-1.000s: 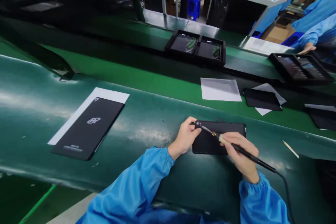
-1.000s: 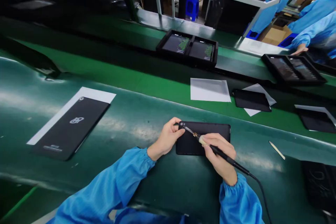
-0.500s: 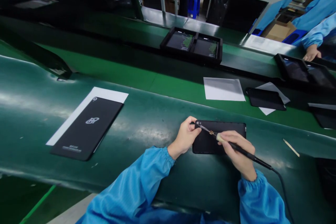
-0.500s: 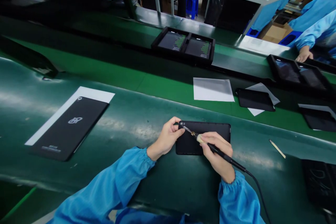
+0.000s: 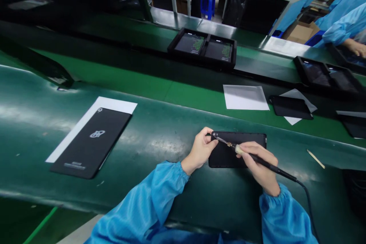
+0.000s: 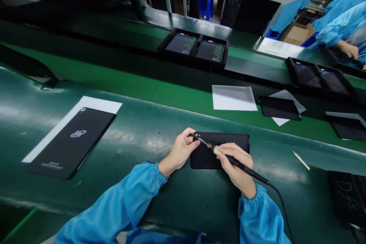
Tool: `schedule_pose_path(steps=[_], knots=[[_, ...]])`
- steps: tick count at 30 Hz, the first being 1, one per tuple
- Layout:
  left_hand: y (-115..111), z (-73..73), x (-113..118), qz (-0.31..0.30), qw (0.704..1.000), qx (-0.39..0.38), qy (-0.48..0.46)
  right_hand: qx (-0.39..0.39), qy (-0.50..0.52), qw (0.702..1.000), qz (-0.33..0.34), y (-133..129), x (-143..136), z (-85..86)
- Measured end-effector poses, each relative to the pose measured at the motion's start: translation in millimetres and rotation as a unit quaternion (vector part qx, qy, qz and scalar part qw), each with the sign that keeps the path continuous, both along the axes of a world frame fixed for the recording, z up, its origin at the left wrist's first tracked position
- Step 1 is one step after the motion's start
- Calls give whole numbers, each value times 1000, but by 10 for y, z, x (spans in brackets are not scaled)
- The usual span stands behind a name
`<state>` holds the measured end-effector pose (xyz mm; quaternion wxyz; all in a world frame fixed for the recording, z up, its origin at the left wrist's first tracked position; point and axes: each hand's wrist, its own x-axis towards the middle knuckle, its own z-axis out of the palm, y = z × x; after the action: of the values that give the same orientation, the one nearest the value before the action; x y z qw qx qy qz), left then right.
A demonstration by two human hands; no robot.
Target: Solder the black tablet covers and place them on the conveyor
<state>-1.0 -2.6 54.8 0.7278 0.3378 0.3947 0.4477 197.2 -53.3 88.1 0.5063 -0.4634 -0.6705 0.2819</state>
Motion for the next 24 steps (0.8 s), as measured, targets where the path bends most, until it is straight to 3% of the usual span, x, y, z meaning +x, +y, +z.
schedule_pose_path(steps=[7, 24], knots=[[-5, 12, -2, -7, 1000, -1, 3, 7, -26, 1000, 5, 86, 72, 219], [-8, -18, 2, -12, 1000, 5, 11, -35, -49, 998, 28, 249, 79, 274]])
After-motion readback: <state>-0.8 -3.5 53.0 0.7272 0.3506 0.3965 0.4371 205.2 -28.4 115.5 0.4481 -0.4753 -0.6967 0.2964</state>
